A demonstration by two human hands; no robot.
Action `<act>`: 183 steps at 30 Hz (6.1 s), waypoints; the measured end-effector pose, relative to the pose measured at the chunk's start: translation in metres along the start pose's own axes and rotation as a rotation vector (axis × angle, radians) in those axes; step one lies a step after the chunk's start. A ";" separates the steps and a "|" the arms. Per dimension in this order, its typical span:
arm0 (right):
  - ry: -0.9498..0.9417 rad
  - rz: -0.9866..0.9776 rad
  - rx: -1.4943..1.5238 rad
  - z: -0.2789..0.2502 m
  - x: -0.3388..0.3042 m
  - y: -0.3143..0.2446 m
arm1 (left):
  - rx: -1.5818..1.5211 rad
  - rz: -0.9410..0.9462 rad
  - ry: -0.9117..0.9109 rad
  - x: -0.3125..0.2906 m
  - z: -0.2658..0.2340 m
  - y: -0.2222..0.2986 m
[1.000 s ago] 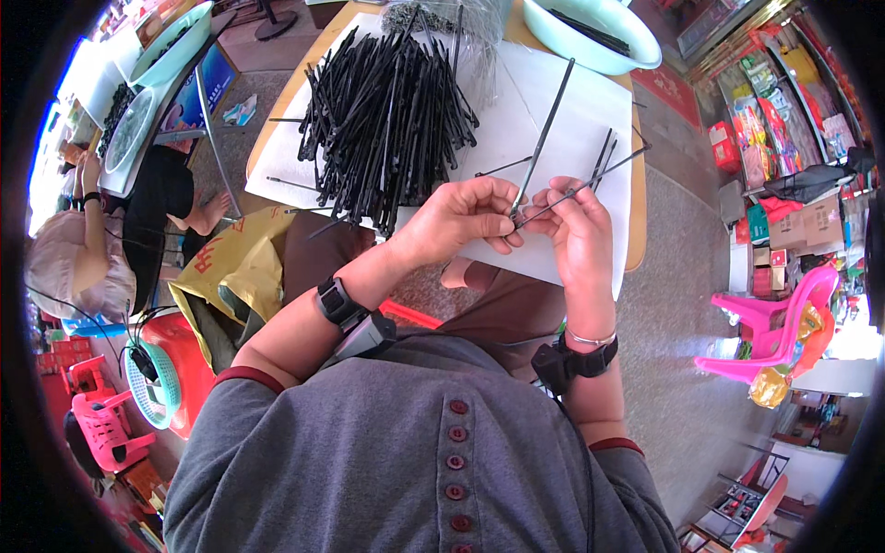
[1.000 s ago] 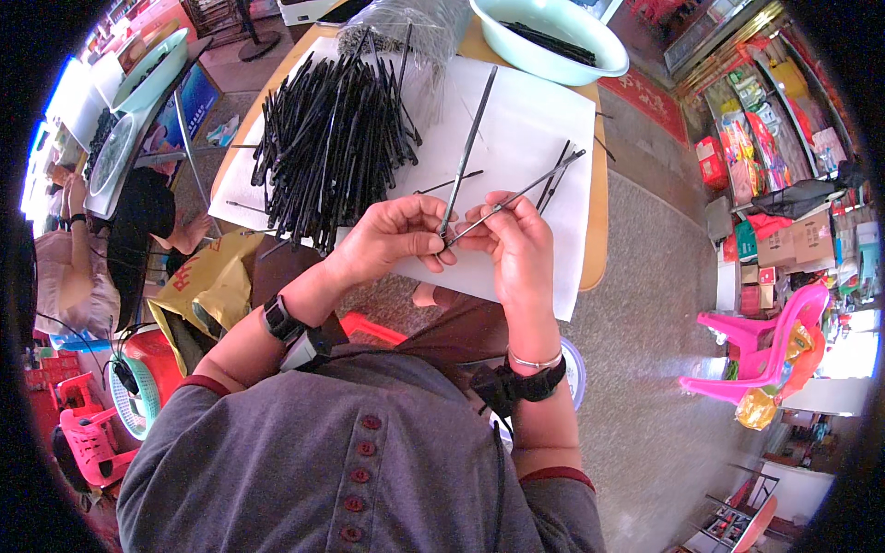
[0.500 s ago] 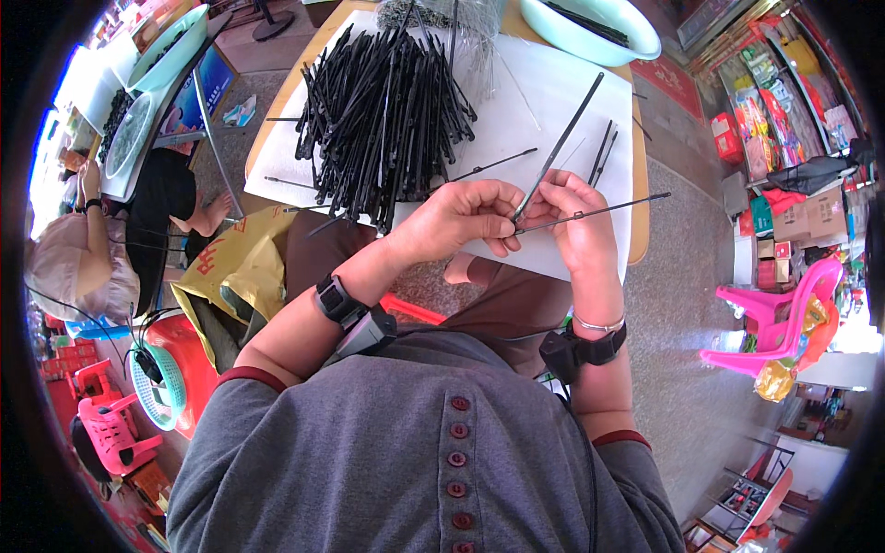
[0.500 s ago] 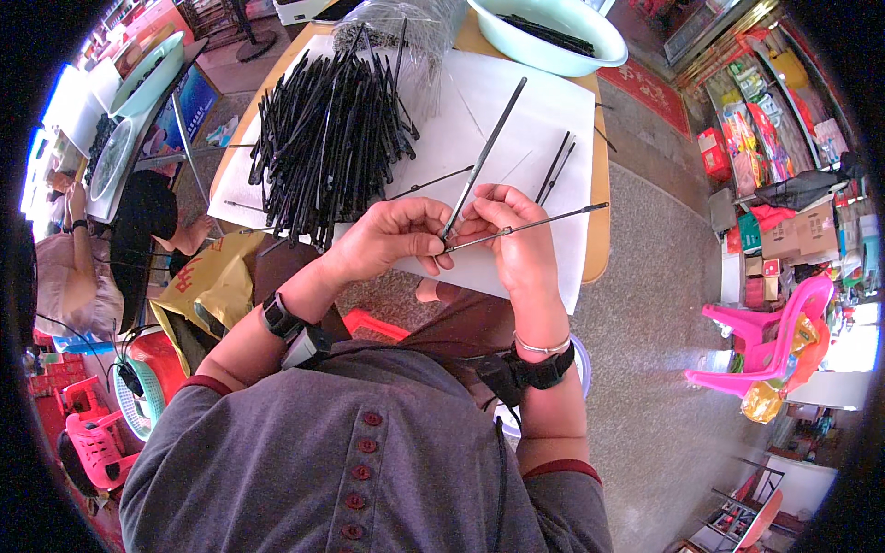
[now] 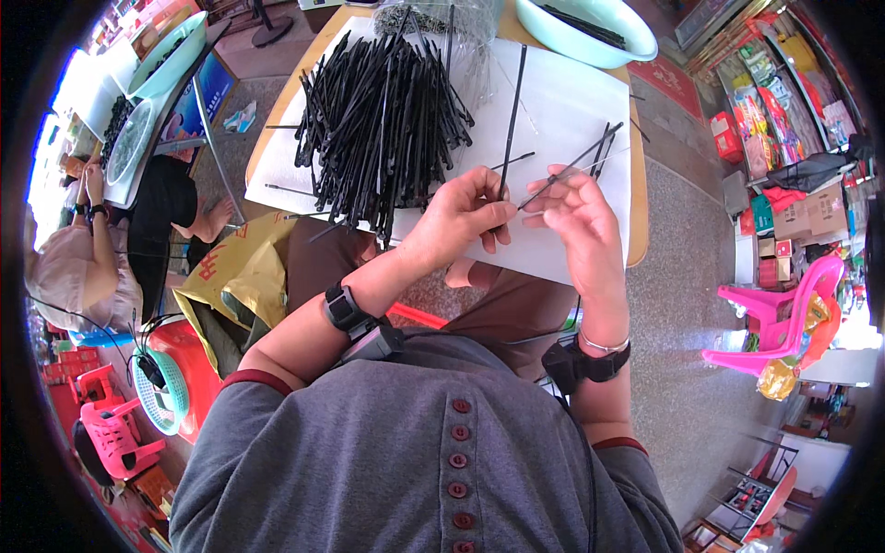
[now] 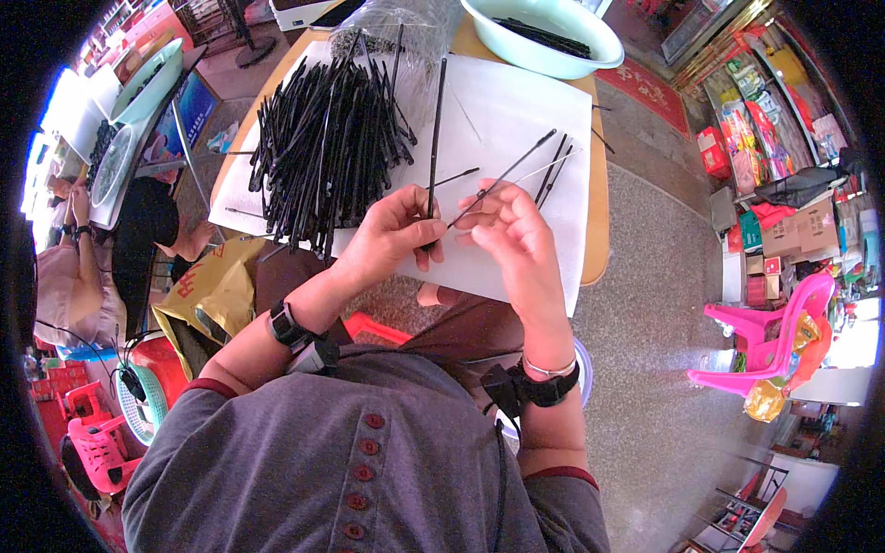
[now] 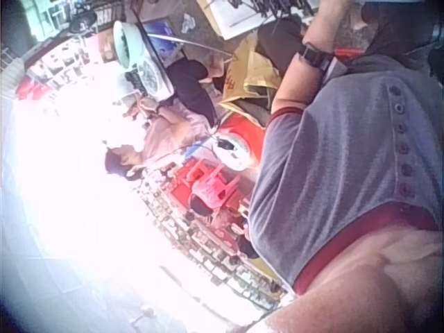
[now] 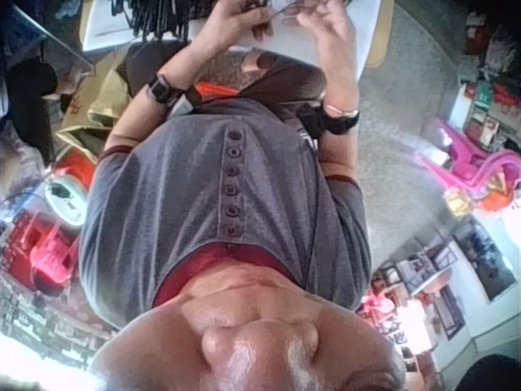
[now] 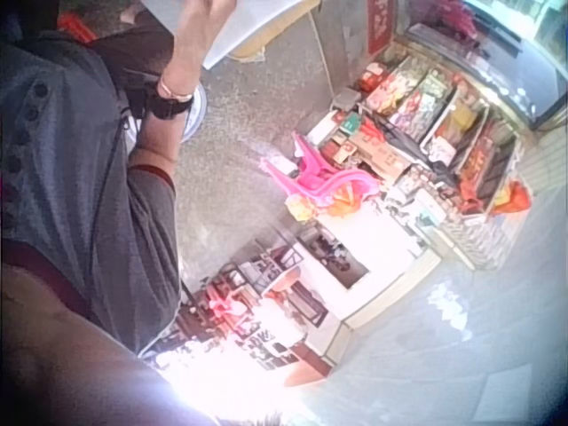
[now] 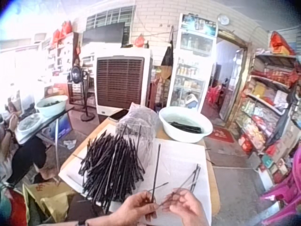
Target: The recorder is assembling small plastic strips by threading thin metal wires through pre-drilled holes.
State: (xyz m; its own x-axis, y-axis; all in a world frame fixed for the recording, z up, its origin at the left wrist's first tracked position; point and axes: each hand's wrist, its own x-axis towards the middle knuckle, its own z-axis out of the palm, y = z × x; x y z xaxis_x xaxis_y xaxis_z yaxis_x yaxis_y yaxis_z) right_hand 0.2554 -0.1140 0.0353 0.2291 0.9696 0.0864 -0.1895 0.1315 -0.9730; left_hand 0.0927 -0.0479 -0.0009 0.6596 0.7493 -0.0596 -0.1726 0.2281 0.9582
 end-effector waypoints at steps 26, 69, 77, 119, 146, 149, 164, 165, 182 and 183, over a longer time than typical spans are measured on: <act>-0.016 -0.050 -0.115 -0.017 -0.012 0.004 | 0.007 0.070 0.025 -0.003 0.014 -0.001; 0.239 -0.320 -0.921 0.013 -0.007 0.021 | 0.881 0.481 0.033 0.002 0.022 -0.016; 0.268 0.113 -1.257 -0.056 0.046 -0.006 | 0.657 0.341 -0.114 -0.008 0.013 -0.005; 0.040 -0.373 -1.435 -0.009 0.128 0.051 | -0.123 0.001 -0.096 -0.025 0.000 0.014; 0.236 -0.235 -1.596 0.008 0.099 0.016 | 0.025 0.105 0.353 0.013 -0.020 -0.001; 0.143 -0.253 -1.474 0.006 0.095 0.017 | 0.053 0.113 0.340 0.013 -0.019 -0.003; -0.184 -0.155 -1.623 0.015 0.066 -0.010 | -0.026 0.202 0.341 0.008 -0.018 -0.006; -0.174 -0.124 -1.628 0.016 0.060 -0.015 | -0.011 0.198 0.340 0.007 -0.018 -0.006; 0.492 -0.435 -1.181 -0.015 0.034 -0.067 | -0.024 0.196 0.305 0.004 -0.018 -0.003; 0.513 -0.455 -1.159 -0.015 0.036 -0.066 | 0.004 0.194 0.311 0.004 -0.018 -0.002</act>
State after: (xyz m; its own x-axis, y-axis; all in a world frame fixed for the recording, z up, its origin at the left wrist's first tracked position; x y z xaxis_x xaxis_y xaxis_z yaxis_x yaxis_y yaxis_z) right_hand 0.2898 -0.0910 0.0990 0.4323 0.6671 0.6067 0.8503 -0.0776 -0.5206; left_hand 0.0830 -0.0343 -0.0083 0.3606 0.9318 0.0422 -0.2696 0.0608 0.9610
